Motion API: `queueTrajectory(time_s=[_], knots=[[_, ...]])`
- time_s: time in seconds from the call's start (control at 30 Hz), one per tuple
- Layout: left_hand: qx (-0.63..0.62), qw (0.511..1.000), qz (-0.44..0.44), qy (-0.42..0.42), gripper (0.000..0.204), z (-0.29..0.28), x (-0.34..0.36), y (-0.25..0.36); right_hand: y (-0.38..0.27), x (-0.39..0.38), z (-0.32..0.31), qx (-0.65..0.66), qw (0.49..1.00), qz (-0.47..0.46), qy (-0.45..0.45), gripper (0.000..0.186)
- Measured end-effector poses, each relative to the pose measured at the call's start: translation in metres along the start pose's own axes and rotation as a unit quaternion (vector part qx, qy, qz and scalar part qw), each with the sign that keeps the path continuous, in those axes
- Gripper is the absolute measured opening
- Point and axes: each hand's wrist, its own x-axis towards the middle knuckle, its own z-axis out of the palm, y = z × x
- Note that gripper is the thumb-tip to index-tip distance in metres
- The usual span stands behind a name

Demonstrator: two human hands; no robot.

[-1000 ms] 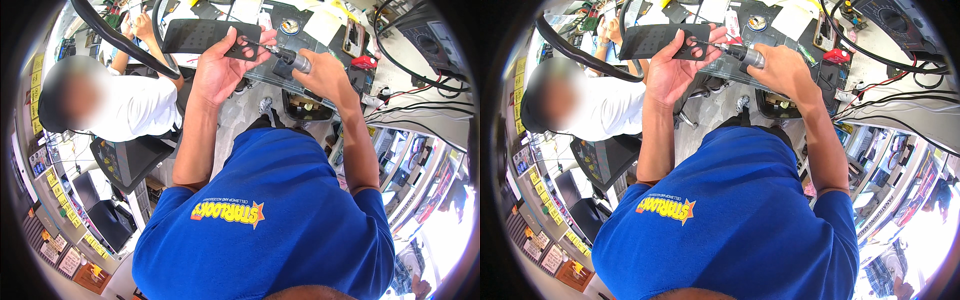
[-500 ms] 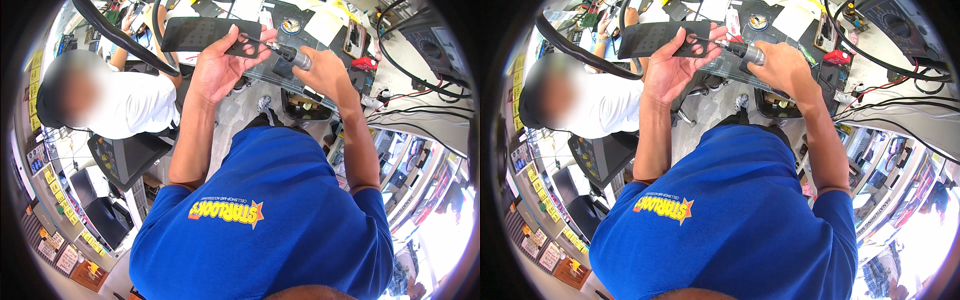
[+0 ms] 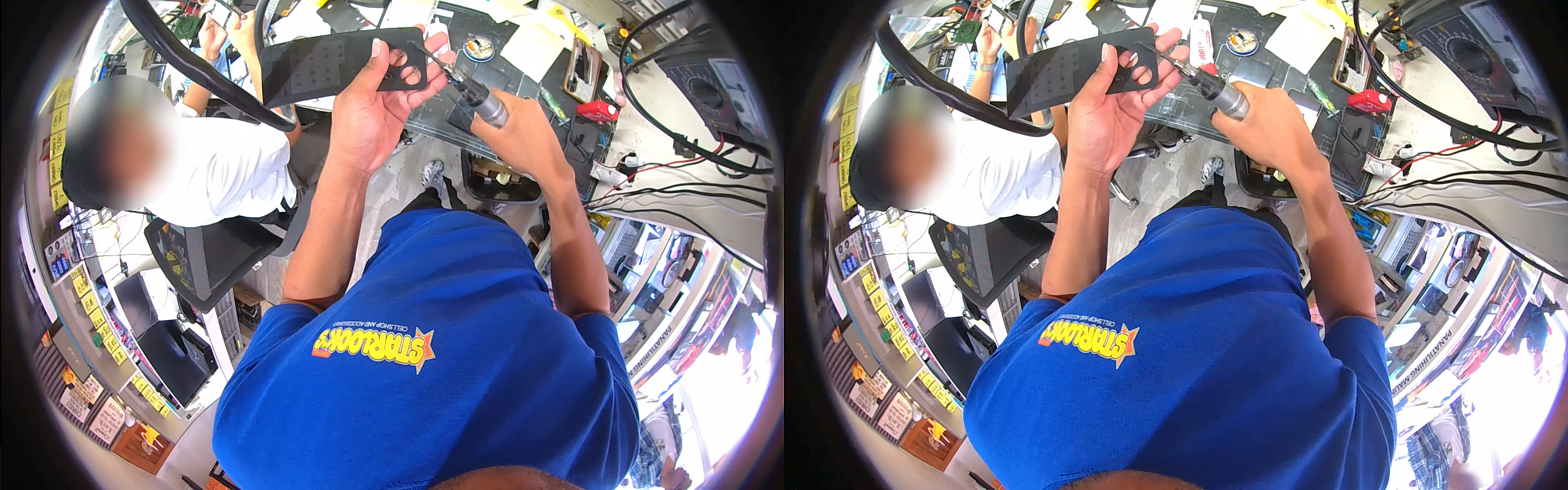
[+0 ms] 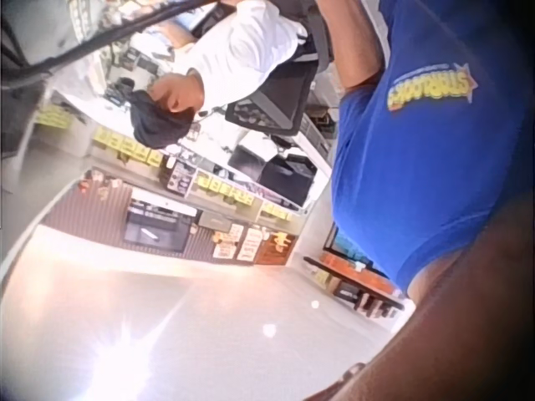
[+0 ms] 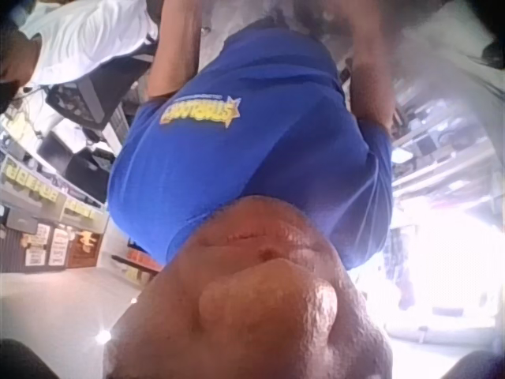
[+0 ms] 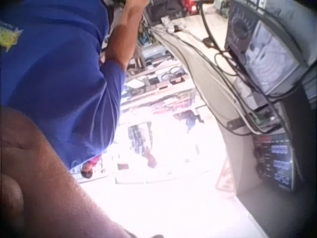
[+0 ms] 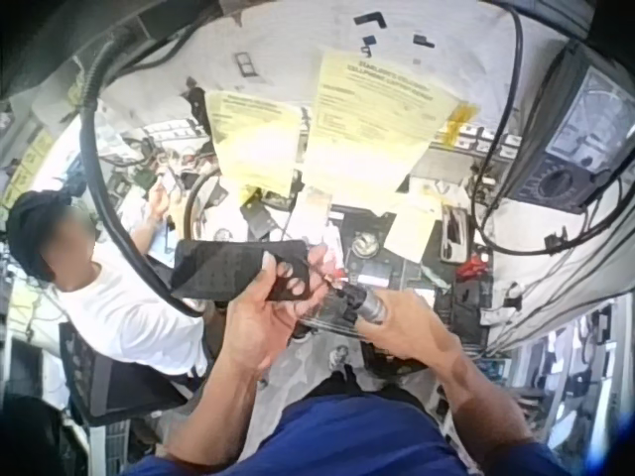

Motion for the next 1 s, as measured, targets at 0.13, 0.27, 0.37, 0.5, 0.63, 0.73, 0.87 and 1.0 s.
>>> queueTrajectory(time_s=[0.13, 0.27, 0.37, 0.5, 0.63, 0.73, 0.87, 1.0], knots=[[0.028, 0.997, 0.063, 0.024, 0.067, 0.003, 0.000, -0.007, -0.003, -0.004, -0.001, 0.010, 1.000, -0.012, -0.015, 0.034], [0.036, 0.989, 0.145, 0.019, 0.065, 0.007, 0.010, -0.023, -0.008, -0.013, 0.018, 0.149, 0.988, -0.008, -0.041, 0.031], [0.019, 0.987, 0.160, 0.014, 0.071, 0.018, 0.013, -0.035, -0.013, -0.015, 0.040, 0.194, 0.980, -0.010, -0.032, 0.028], [0.021, 0.984, 0.178, 0.012, 0.074, 0.024, 0.014, -0.040, -0.008, -0.009, 0.058, 0.199, 0.980, -0.013, -0.012, 0.028], [0.011, 0.979, 0.202, 0.024, 0.074, 0.028, 0.014, -0.043, -0.011, -0.007, 0.057, 0.194, 0.981, -0.019, 0.001, 0.030], [0.017, 0.976, 0.214, 0.018, 0.073, 0.025, 0.016, -0.046, -0.010, -0.006, 0.060, 0.192, 0.981, -0.022, 0.013, 0.030], [0.012, 0.975, 0.222, 0.017, 0.071, 0.026, 0.016, -0.047, -0.010, -0.007, 0.061, 0.198, 0.980, -0.022, 0.017, 0.029], [-0.011, 0.972, 0.233, 0.024, 0.066, 0.028, 0.016, -0.049, -0.008, -0.006, 0.066, 0.203, 0.978, -0.038, 0.036, 0.026]])
